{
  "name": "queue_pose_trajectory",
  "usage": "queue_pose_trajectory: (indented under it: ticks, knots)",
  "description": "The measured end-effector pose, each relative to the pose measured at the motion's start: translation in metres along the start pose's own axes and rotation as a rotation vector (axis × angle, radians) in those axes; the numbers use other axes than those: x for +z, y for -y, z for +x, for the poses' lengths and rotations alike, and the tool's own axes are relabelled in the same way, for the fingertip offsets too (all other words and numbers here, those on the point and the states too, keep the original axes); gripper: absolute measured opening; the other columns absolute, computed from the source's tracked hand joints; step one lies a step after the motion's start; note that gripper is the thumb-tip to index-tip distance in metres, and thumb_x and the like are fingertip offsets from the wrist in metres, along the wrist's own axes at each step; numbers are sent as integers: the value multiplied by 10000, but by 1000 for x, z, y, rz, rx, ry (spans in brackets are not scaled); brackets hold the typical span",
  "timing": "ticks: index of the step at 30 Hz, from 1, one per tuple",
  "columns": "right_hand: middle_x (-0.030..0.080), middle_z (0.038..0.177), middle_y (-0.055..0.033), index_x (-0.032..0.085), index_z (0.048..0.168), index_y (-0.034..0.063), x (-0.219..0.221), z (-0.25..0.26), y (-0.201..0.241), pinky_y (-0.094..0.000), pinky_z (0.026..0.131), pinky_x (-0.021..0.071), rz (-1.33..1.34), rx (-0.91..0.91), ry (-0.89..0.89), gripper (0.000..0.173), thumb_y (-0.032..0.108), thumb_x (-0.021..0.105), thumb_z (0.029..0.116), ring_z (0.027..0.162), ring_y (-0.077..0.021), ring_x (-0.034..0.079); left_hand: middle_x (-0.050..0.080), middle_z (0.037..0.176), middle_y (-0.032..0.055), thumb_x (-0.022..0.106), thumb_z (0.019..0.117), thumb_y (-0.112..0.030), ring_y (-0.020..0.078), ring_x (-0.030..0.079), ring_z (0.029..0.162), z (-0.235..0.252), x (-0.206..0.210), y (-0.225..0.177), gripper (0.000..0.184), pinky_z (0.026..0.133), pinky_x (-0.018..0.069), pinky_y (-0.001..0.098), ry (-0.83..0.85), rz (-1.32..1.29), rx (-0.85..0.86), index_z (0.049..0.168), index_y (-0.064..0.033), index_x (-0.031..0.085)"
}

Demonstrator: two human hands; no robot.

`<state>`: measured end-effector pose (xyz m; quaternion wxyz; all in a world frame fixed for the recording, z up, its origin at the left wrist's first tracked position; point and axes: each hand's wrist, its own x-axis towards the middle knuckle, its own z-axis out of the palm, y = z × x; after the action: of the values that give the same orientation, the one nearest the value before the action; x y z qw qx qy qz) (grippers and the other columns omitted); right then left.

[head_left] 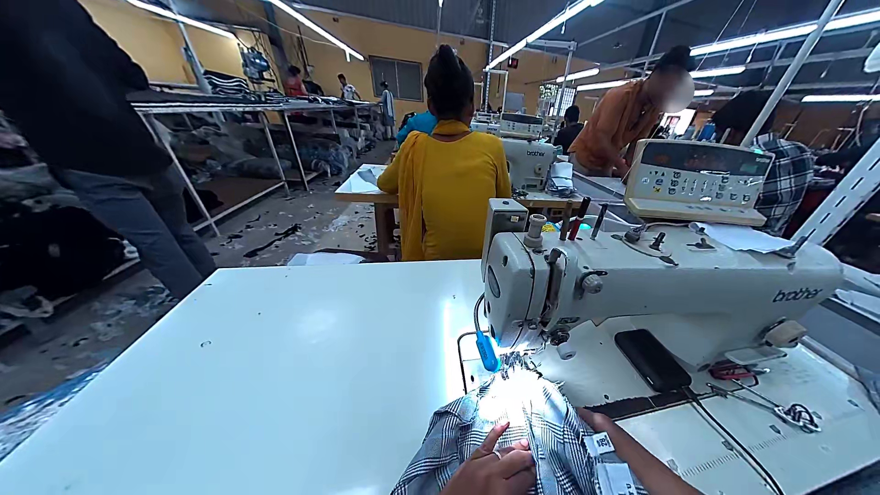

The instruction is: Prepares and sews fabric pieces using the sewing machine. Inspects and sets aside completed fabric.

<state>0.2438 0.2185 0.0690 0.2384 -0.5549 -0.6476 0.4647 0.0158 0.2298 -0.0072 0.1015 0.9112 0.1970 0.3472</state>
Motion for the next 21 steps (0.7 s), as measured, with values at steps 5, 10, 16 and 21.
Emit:
queue_pose_trajectory:
  ticks: [5,10,16,21]
  knots:
    - [635,827,115,581,1066,95,1,-10,-11,-159,747,529,366,155,-35,262,55,322,1074,765,62,611,774,1081,140,589,897,98,282,729,1114,-1,1,1,203,1114,442,510,4,-29,-17,967,20,763]
    - [630,935,127,530,1175,122,4,-28,-1,-141,837,511,460,155,-11,233,90,319,1083,877,82,604,772,1086,148,591,896,100,289,727,1120,0,0,0,197,1115,435,530,13,-44,-28,965,28,761]
    - [642,1040,4,572,1248,-47,1,-16,-12,-167,898,489,188,25,29,289,78,395,1057,945,41,594,770,1098,147,583,895,109,278,726,1123,0,-2,-2,210,1120,438,509,18,-44,-41,964,24,762]
    - [688,1004,-168,655,1144,-92,-1,2,-23,-350,897,508,-161,45,-88,229,31,505,1022,936,-177,646,769,1103,150,585,897,106,284,724,1129,1,0,-1,210,1109,454,497,15,-48,-43,971,23,764]
